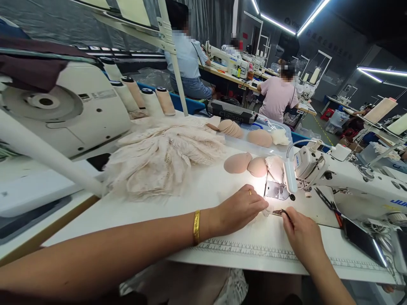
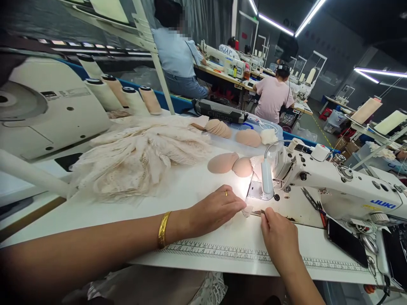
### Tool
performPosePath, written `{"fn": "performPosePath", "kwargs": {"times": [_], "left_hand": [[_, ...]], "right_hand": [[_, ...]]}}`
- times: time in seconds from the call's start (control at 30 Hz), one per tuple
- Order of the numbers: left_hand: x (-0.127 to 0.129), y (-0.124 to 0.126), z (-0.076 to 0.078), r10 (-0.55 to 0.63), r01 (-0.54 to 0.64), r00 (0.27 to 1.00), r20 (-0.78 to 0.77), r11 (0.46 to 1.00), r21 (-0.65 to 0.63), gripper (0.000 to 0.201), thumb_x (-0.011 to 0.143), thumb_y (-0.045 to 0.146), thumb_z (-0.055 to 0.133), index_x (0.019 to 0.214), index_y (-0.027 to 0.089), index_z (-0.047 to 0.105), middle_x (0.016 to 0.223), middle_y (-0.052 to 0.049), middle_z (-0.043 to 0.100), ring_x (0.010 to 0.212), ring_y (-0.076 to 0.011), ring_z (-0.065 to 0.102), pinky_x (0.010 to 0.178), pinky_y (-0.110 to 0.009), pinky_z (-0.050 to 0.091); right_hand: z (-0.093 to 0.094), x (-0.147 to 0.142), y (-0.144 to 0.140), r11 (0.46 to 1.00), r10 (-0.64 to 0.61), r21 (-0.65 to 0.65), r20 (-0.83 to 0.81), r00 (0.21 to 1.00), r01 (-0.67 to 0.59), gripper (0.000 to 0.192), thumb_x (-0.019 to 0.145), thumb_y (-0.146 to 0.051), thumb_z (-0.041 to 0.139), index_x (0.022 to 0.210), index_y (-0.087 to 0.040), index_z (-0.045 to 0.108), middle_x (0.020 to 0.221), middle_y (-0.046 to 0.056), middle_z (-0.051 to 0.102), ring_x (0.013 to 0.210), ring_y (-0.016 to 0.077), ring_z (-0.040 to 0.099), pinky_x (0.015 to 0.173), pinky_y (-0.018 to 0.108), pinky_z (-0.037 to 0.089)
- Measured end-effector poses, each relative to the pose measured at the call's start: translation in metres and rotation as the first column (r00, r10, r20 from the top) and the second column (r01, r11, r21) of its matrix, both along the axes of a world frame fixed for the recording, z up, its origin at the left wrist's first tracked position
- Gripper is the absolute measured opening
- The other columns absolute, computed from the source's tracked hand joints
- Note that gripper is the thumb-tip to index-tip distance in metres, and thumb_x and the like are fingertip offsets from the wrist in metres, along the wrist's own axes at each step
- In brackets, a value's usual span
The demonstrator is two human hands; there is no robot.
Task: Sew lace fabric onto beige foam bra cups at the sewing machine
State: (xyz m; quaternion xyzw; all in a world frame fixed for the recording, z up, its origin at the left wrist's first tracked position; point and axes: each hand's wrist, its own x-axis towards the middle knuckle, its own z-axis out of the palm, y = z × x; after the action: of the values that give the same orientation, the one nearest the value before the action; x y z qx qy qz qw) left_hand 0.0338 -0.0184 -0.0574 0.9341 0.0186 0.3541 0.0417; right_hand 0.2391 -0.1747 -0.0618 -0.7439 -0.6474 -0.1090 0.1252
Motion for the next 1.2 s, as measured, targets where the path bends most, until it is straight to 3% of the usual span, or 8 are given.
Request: {"fn": "performPosePath", "kwargs": {"times": [0.23,0.43,0.5,0.57,0.63,0.7,0.8,1.2], "left_hand": [[-0.002,-0.005,0.007,-0.088,0.094,0.993,0.084,0.993,-0.068,0.031,0.092,-0.002,0.044,0.11,0.02,0.058,0.09,-0.001,0.074,0.075,-0.0137,0.062,0.086,-0.032,0.042],[-0.019,-0.04,0.012,-0.182,0.189,0.982,0.056,0.902,-0.388,0.029,0.094,0.011,0.053,0.118,0.022,0.065,0.115,-0.011,0.072,0.106,-0.0225,0.064,0.095,-0.036,0.045],[-0.032,-0.062,0.01,-0.231,0.148,0.973,-0.016,0.673,-0.725,0.021,0.094,0.026,0.062,0.113,0.021,0.068,0.108,-0.011,0.072,0.101,-0.0235,0.065,0.09,-0.036,0.049],[-0.04,-0.082,0.007,-0.403,0.042,0.915,-0.016,0.136,-0.99,0.033,0.091,0.042,0.068,0.117,0.022,0.067,0.103,-0.009,0.073,0.093,-0.0214,0.067,0.084,-0.034,0.053],[-0.041,-0.092,0.006,-0.347,0.001,0.924,0.159,-0.414,-0.91,0.044,0.087,0.052,0.073,0.116,0.02,0.067,0.105,-0.009,0.073,0.097,-0.0205,0.069,0.088,-0.033,0.054],[-0.035,-0.09,0.008,-0.007,0.203,0.962,0.273,-0.65,-0.732,0.043,0.081,0.05,0.08,0.106,0.017,0.07,0.108,-0.01,0.072,0.102,-0.0205,0.068,0.095,-0.032,0.052],[-0.026,-0.075,0.014,0.34,0.436,0.897,0.282,-0.586,-0.682,0.035,0.073,0.036,0.088,0.096,0.014,0.073,0.104,-0.011,0.073,0.096,-0.0214,0.068,0.089,-0.03,0.053],[-0.026,-0.059,0.016,0.282,0.406,0.914,0.292,-0.639,-0.653,0.04,0.074,0.042,0.087,0.1,0.014,0.075,0.105,-0.01,0.075,0.094,-0.0217,0.067,0.086,-0.03,0.053]], "right_hand": [[0.009,0.028,-0.023,0.993,-0.013,0.103,-0.362,0.932,0.054,0.046,0.097,-0.06,0.048,0.121,-0.023,0.063,0.112,0.014,0.069,0.099,0.0304,0.063,0.078,0.04,0.045],[0.01,-0.042,0.013,0.996,0.062,0.065,-0.997,-0.054,-0.055,0.058,0.087,-0.05,0.072,0.136,-0.028,0.05,0.078,-0.005,0.064,0.071,0.0151,0.06,0.07,0.028,0.048],[0.008,-0.057,0.022,0.993,0.116,0.109,-0.971,-0.208,0.047,0.062,0.082,-0.046,0.079,0.134,-0.029,0.052,0.079,-0.005,0.063,0.071,0.0137,0.059,0.071,0.026,0.047],[0.008,-0.069,0.022,0.982,0.165,0.136,-0.953,-0.252,0.128,0.063,0.08,-0.044,0.081,0.135,-0.03,0.052,0.082,-0.005,0.064,0.075,0.0137,0.06,0.075,0.027,0.049],[0.007,-0.081,0.014,0.967,0.207,0.161,-0.949,-0.238,0.198,0.062,0.08,-0.044,0.082,0.134,-0.032,0.054,0.085,-0.005,0.063,0.078,0.014,0.062,0.078,0.028,0.05],[0.003,-0.092,0.001,0.954,0.234,0.179,-0.947,-0.22,0.242,0.061,0.082,-0.044,0.081,0.135,-0.033,0.053,0.088,-0.004,0.064,0.083,0.0156,0.064,0.081,0.03,0.052],[-0.005,-0.102,-0.015,0.971,0.199,0.16,-0.954,-0.225,0.179,0.064,0.084,-0.045,0.078,0.14,-0.034,0.049,0.09,-0.002,0.068,0.087,0.0191,0.067,0.084,0.034,0.054],[-0.035,-0.081,-0.012,0.956,0.184,0.133,-0.966,-0.181,0.261,0.069,0.081,-0.048,0.08,0.14,-0.027,0.05,0.104,0.005,0.072,0.095,0.022,0.069,0.083,0.035,0.055]]}}
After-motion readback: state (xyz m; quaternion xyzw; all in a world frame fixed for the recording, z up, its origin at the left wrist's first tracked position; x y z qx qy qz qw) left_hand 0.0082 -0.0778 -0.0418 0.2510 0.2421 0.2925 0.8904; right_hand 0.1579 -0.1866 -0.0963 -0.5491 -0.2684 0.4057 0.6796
